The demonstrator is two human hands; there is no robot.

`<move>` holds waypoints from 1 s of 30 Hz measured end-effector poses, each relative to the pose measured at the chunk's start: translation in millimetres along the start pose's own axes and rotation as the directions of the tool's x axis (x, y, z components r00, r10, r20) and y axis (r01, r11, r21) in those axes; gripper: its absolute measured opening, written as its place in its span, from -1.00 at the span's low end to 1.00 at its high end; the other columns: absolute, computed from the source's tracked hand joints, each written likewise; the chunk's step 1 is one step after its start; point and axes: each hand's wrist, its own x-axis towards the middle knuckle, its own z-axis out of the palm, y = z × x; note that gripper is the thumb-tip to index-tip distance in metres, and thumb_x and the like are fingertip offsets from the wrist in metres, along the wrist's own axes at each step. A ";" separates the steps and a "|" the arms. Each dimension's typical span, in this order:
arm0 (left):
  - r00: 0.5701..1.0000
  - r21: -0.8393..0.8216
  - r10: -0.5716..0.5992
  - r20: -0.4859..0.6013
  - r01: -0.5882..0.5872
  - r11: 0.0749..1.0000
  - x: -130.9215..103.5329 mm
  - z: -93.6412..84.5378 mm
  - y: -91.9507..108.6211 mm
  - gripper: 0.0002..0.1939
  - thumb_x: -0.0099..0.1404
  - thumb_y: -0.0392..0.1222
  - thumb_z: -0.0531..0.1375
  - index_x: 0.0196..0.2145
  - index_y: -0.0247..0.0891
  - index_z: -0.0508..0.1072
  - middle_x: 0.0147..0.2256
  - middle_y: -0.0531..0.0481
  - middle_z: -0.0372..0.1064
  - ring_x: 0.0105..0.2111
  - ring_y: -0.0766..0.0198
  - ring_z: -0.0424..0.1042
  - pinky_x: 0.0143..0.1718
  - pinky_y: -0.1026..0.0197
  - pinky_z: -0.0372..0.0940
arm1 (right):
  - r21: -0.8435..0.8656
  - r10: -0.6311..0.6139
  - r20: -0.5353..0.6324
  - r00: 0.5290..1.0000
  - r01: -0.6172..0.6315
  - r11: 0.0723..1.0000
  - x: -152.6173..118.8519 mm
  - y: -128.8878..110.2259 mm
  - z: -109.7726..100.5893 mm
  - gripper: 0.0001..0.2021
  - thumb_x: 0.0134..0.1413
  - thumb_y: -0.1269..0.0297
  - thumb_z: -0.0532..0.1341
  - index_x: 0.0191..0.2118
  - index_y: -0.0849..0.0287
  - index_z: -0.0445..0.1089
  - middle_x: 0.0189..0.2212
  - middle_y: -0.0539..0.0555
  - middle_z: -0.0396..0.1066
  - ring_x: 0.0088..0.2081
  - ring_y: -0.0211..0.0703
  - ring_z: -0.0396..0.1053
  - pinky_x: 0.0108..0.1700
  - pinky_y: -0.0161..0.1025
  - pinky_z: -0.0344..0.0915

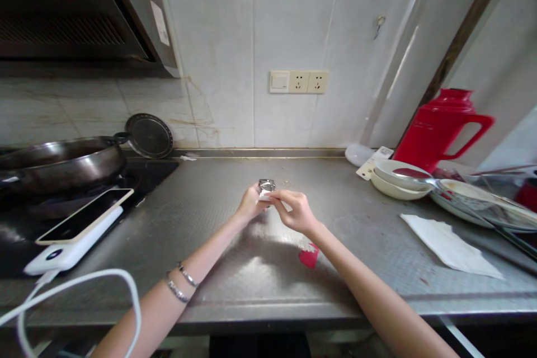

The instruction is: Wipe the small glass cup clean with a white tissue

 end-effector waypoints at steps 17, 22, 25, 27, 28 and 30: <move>0.981 -0.032 -0.099 0.164 0.105 0.994 -5.4 -1.1 14.5 -0.46 -0.04 0.07 0.37 -0.20 -0.34 0.41 -0.45 0.00 0.40 -0.55 0.37 0.38 -0.56 0.32 0.30 | 0.381 0.386 0.166 0.907 -0.420 0.824 5.5 27.8 -10.1 -0.68 0.09 0.31 0.08 -0.02 0.10 0.32 -0.07 0.07 0.43 -0.03 -0.09 0.36 -0.01 -0.14 0.31; 0.985 -0.016 -0.141 0.101 0.143 0.990 -5.0 -5.5 18.1 -0.37 0.00 0.10 0.35 -0.06 -0.32 0.33 -0.42 -0.02 0.42 -0.58 0.36 0.39 -0.60 0.32 0.30 | 0.430 0.309 0.334 0.891 -0.435 0.791 1.0 26.5 -5.7 -0.34 -0.10 0.40 0.21 0.20 0.03 0.12 0.21 0.14 0.13 0.20 -0.01 0.14 0.14 -0.02 0.23; 0.986 0.003 -0.121 0.111 0.121 0.993 -5.6 -4.3 17.5 -0.38 0.02 0.11 0.34 -0.07 -0.33 0.34 -0.33 -0.09 0.44 -0.50 0.32 0.42 -0.60 0.34 0.30 | 0.384 0.289 0.302 0.909 -0.393 0.836 -3.6 27.1 3.9 -0.20 -0.13 0.34 0.31 0.26 0.03 0.01 0.24 0.20 0.04 0.22 0.02 0.11 0.13 -0.01 0.24; 0.988 -0.005 -0.122 0.091 0.123 0.992 -6.2 -3.7 16.3 -0.33 0.01 0.11 0.34 -0.02 -0.32 0.32 -0.26 -0.14 0.43 -0.42 0.27 0.45 -0.58 0.34 0.31 | 0.355 0.292 0.257 0.921 -0.371 0.858 -5.9 28.0 9.3 -0.16 -0.14 0.28 0.35 0.28 0.03 -0.02 0.23 0.23 0.05 0.21 0.03 0.13 0.11 -0.02 0.28; 0.988 -0.016 -0.131 0.081 0.132 0.991 -6.5 -4.1 16.2 -0.28 0.00 0.10 0.35 0.04 -0.31 0.28 -0.25 -0.16 0.43 -0.39 0.24 0.46 -0.57 0.33 0.32 | 0.344 0.306 0.236 0.923 -0.373 0.862 -6.6 28.5 11.0 -0.15 -0.15 0.26 0.36 0.28 0.02 -0.01 0.21 0.23 0.08 0.19 0.04 0.15 0.08 -0.02 0.30; 0.990 -0.058 -0.127 0.067 0.131 0.990 -7.3 -7.4 17.9 -0.15 -0.01 0.08 0.37 0.15 -0.31 0.18 -0.29 -0.16 0.45 -0.43 0.23 0.46 -0.54 0.29 0.34 | 0.330 0.354 0.201 0.913 -0.403 0.854 -7.0 29.2 12.2 -0.15 -0.16 0.24 0.37 0.27 0.02 0.01 0.18 0.24 0.13 0.15 0.04 0.21 0.02 -0.04 0.36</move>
